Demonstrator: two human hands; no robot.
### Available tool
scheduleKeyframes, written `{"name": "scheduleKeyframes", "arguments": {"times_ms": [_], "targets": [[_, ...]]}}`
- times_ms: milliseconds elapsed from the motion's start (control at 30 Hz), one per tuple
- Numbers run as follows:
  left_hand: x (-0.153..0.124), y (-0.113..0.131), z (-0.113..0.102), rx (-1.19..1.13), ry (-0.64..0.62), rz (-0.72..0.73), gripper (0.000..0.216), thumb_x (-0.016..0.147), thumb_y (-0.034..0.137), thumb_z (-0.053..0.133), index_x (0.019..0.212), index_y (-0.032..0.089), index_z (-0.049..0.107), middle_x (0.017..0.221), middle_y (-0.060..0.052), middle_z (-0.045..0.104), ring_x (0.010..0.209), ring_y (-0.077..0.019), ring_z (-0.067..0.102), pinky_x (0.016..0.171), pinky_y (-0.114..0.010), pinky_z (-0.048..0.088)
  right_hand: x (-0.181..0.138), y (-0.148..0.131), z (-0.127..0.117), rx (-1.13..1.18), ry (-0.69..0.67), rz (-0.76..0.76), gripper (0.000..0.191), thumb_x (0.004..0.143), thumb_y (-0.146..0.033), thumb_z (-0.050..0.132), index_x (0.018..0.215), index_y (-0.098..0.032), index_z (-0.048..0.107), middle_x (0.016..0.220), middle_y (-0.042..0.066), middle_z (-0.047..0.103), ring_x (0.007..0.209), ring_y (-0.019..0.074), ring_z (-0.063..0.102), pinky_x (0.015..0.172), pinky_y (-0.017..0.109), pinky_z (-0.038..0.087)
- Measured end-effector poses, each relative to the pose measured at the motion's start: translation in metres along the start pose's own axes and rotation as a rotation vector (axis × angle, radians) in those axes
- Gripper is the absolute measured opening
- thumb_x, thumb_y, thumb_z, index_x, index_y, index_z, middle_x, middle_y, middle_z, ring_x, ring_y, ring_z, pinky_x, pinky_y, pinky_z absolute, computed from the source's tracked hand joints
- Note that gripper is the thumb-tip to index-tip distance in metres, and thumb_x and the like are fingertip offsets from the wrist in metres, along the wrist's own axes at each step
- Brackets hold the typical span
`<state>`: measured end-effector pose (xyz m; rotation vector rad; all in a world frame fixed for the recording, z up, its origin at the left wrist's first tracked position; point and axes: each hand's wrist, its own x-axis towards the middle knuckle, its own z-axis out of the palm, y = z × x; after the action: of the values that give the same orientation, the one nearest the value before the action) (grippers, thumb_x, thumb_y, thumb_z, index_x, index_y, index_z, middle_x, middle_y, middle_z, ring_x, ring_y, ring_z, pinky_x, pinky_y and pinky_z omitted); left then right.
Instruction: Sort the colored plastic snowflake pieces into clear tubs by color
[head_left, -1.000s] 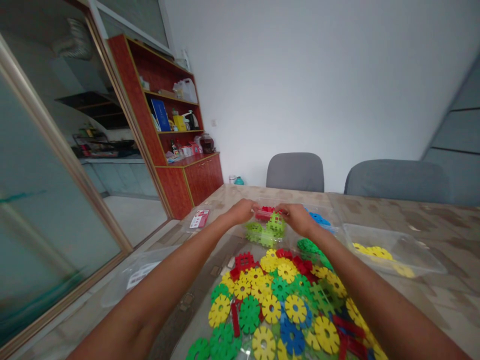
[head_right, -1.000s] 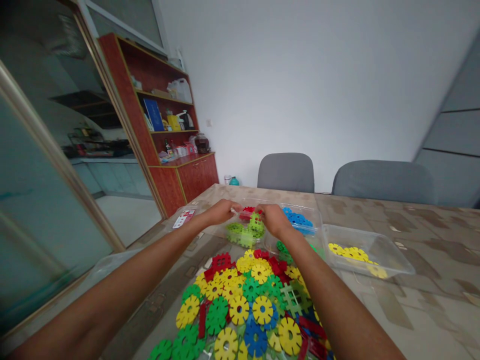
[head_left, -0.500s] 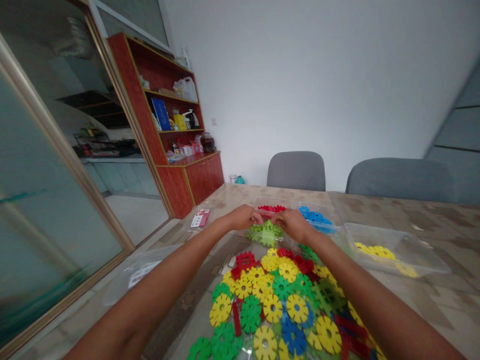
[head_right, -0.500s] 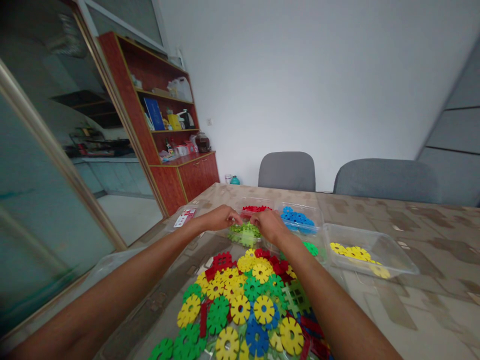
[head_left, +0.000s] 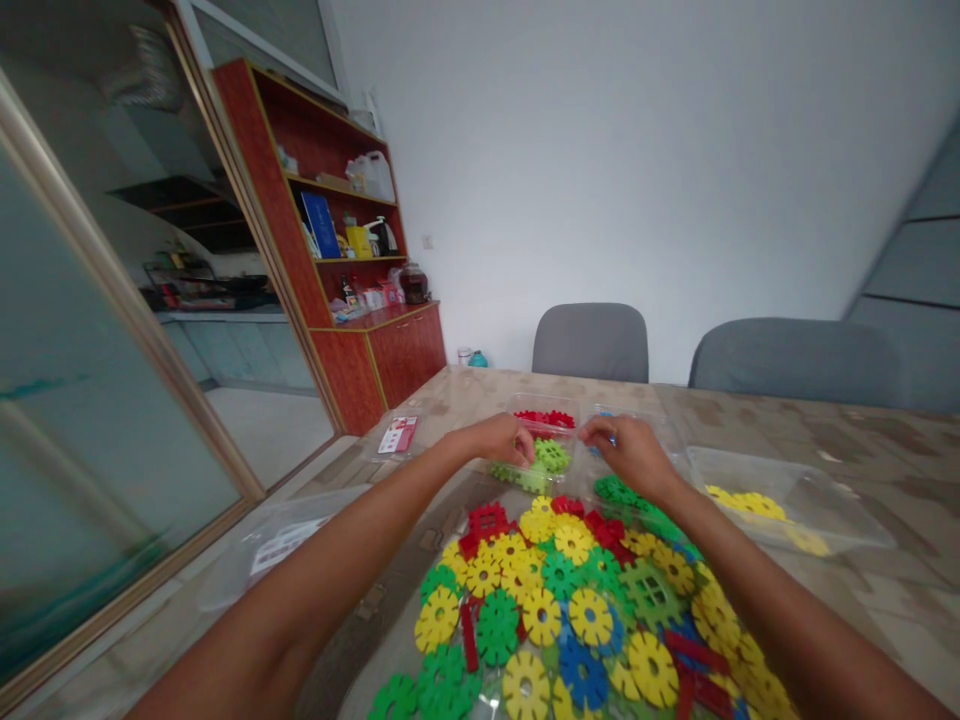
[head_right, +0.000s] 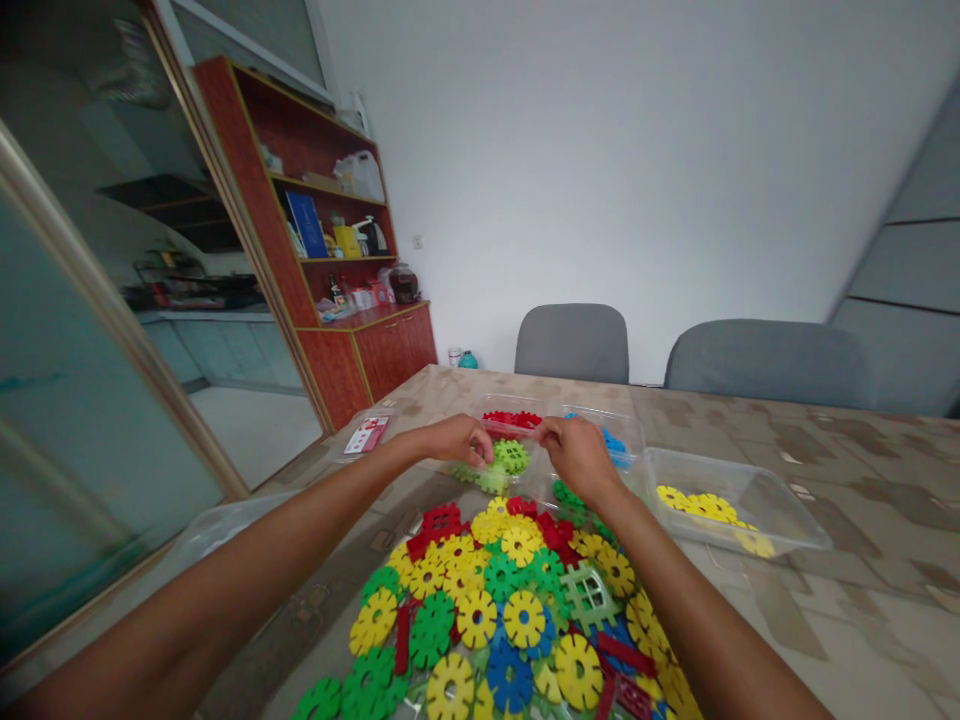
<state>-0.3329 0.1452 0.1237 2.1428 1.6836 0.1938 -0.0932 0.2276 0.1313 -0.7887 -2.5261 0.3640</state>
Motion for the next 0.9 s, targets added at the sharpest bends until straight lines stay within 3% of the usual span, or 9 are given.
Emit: {"name": "scheduleKeyframes", "arguments": {"times_ms": [100, 200, 433, 667, 900], "targets": [[0.011, -0.001, 0.000, 0.023, -0.086, 0.011, 0.022, 0.095, 0.033, 0.062, 0.097, 0.012, 0.066, 0.096, -0.004, 0.068, 0.085, -0.0187, 0.066, 0.078, -0.036, 0.056, -0.014, 0.004, -0.007, 0.094, 0.051, -0.006, 0.025, 0.087, -0.011, 0.050, 0.085, -0.020, 0.073, 0.085, 0.003, 0.077, 0.083, 0.0206, 0.071, 0.079, 0.034, 0.052], [0.017, -0.003, 0.000, 0.050, -0.125, 0.008, 0.021, 0.096, 0.032, 0.062, 0.103, 0.013, 0.066, 0.102, -0.005, 0.067, 0.087, -0.0192, 0.066, 0.078, -0.036, 0.057, -0.027, 0.009, -0.018, 0.182, 0.092, -0.005, 0.028, 0.081, -0.018, 0.047, 0.081, -0.021, 0.074, 0.082, 0.004, 0.078, 0.080, 0.0238, 0.073, 0.075, 0.035, 0.054], [0.015, -0.004, -0.004, 0.126, -0.025, -0.043, 0.025, 0.096, 0.031, 0.062, 0.113, 0.013, 0.063, 0.110, -0.007, 0.065, 0.094, -0.0212, 0.065, 0.082, -0.040, 0.056, -0.056, 0.023, -0.046, 0.292, 0.161, 0.031, 0.027, 0.081, -0.037, 0.048, 0.080, -0.024, 0.072, 0.083, 0.005, 0.078, 0.081, 0.0277, 0.072, 0.077, 0.039, 0.054], [0.015, 0.001, -0.008, 0.149, -0.041, -0.024, 0.021, 0.096, 0.032, 0.062, 0.106, 0.013, 0.065, 0.106, -0.006, 0.066, 0.091, -0.0201, 0.065, 0.080, -0.038, 0.056, -0.077, 0.019, -0.053, 0.326, 0.118, 0.037, 0.030, 0.083, -0.044, 0.050, 0.081, -0.024, 0.072, 0.084, 0.006, 0.078, 0.082, 0.0291, 0.072, 0.077, 0.041, 0.054], [0.002, -0.001, -0.031, 0.125, -0.028, -0.009, 0.021, 0.095, 0.032, 0.063, 0.096, 0.012, 0.066, 0.093, -0.003, 0.067, 0.082, -0.0178, 0.066, 0.075, -0.035, 0.056, -0.093, 0.029, -0.053, 0.317, 0.095, 0.044, 0.031, 0.083, -0.045, 0.052, 0.082, -0.024, 0.074, 0.085, 0.006, 0.077, 0.083, 0.0295, 0.072, 0.079, 0.042, 0.053]]}}
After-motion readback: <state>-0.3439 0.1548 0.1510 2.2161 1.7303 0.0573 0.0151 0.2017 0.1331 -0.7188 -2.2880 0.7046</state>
